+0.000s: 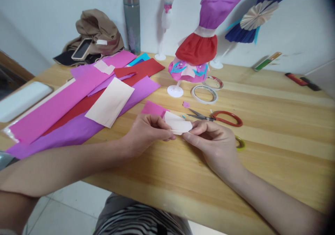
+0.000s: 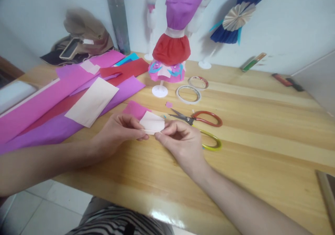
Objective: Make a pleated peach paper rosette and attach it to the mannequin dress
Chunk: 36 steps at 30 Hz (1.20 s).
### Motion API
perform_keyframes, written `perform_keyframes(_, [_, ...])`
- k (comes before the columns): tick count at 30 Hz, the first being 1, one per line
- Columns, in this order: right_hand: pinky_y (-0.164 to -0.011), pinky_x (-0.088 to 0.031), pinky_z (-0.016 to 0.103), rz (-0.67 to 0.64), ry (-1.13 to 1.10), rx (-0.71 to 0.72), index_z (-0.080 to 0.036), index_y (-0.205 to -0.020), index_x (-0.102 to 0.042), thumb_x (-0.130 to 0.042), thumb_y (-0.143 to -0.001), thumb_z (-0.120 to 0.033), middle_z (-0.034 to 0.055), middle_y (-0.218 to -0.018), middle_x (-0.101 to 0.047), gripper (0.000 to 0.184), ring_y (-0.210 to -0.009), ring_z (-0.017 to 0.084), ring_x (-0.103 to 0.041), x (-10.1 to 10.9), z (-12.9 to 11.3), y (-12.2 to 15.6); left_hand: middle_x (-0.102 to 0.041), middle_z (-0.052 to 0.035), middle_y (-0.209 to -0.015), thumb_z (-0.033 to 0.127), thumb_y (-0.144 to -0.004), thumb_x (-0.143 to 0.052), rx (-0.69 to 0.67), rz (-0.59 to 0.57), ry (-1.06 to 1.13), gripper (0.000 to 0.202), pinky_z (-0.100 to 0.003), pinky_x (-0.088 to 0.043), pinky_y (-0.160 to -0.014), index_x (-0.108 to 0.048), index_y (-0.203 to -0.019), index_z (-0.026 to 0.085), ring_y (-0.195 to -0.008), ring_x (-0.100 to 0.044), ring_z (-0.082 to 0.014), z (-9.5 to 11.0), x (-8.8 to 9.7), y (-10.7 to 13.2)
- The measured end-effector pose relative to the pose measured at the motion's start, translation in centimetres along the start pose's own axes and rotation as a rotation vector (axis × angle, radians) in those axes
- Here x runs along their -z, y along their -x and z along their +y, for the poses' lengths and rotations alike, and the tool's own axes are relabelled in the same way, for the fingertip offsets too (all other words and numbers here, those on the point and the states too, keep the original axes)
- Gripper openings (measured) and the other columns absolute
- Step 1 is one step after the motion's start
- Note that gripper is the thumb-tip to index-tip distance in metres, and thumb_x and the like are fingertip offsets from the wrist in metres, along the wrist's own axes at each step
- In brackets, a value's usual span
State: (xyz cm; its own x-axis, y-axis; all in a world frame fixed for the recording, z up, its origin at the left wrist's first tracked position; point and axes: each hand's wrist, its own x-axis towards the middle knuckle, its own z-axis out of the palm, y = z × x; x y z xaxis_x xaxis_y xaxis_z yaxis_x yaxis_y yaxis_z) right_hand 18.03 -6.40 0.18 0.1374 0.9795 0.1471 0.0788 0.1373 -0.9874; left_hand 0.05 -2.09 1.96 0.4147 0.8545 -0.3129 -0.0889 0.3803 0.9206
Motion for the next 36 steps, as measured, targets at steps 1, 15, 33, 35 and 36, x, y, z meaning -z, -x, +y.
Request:
perform_keyframes(1, [-0.064,-0.055,0.03,0.001,0.006,0.013,-0.023,-0.057,-0.064,-0.083,-0.067,-0.025,0.0009,-0.071,-0.072,0.022,-0.066,0.015,-0.065,0.0,0.0,0.0,-0.07,-0.0004,-0.059,0.018,-0.054,-0.083,-0.004,0.001,0.003,0.016,-0.022,-0.048,-0.065,-0.067,-0.055,0.014,-0.06,-0.062,-0.0097,-0.1,0.0,0.0])
perform_keyframes(15, [-0.062,-0.05,0.034,-0.014,0.212,0.25,-0.027,-0.074,-0.072,-0.075,-0.081,-0.026,0.002,-0.071,-0.066,0.007,-0.068,0.019,-0.061,0.3,0.2,0.2,-0.066,0.0028,-0.064,0.013,-0.069,-0.072,-0.301,0.001,-0.155,0.007,-0.023,-0.051,-0.064,-0.066,-0.071,0.016,-0.062,-0.062,-0.0092,-1.1,0.0,-0.6])
perform_keyframes(33, [-0.06,-0.049,0.031,0.011,0.373,0.336,-0.025,-0.082,-0.071,-0.068,-0.083,-0.018,0.003,-0.077,-0.068,0.008,-0.067,0.017,-0.061,0.3,0.7,-0.1,-0.073,-0.0006,-0.083,0.01,-0.088,-0.062,-0.774,0.054,-0.69,0.015,-0.021,-0.053,-0.071,-0.075,-0.089,0.018,-0.076,-0.066,-0.0101,-1.5,0.8,-0.9])
perform_keyframes(35, [-0.06,-0.048,0.031,0.015,0.399,0.318,-0.024,-0.081,-0.069,-0.067,-0.084,-0.02,0.0027,-0.076,-0.067,0.006,-0.067,0.017,-0.059,0.3,0.8,-0.2,-0.073,0.0,-0.083,0.011,-0.088,-0.061,-0.794,0.063,-0.708,0.015,-0.021,-0.053,-0.072,-0.074,-0.089,0.018,-0.076,-0.066,-0.0103,-1.5,0.7,-0.9])
perform_keyframes(36, [-0.061,-0.048,0.031,0.014,0.413,0.309,-0.023,-0.08,-0.068,-0.067,-0.084,-0.02,0.0026,-0.075,-0.067,0.005,-0.066,0.016,-0.059,0.3,0.8,-0.2,-0.073,0.0001,-0.084,0.011,-0.088,-0.061,-0.807,0.066,-0.722,0.015,-0.021,-0.053,-0.072,-0.074,-0.089,0.018,-0.076,-0.066,-0.0103,-1.6,0.7,-0.9])
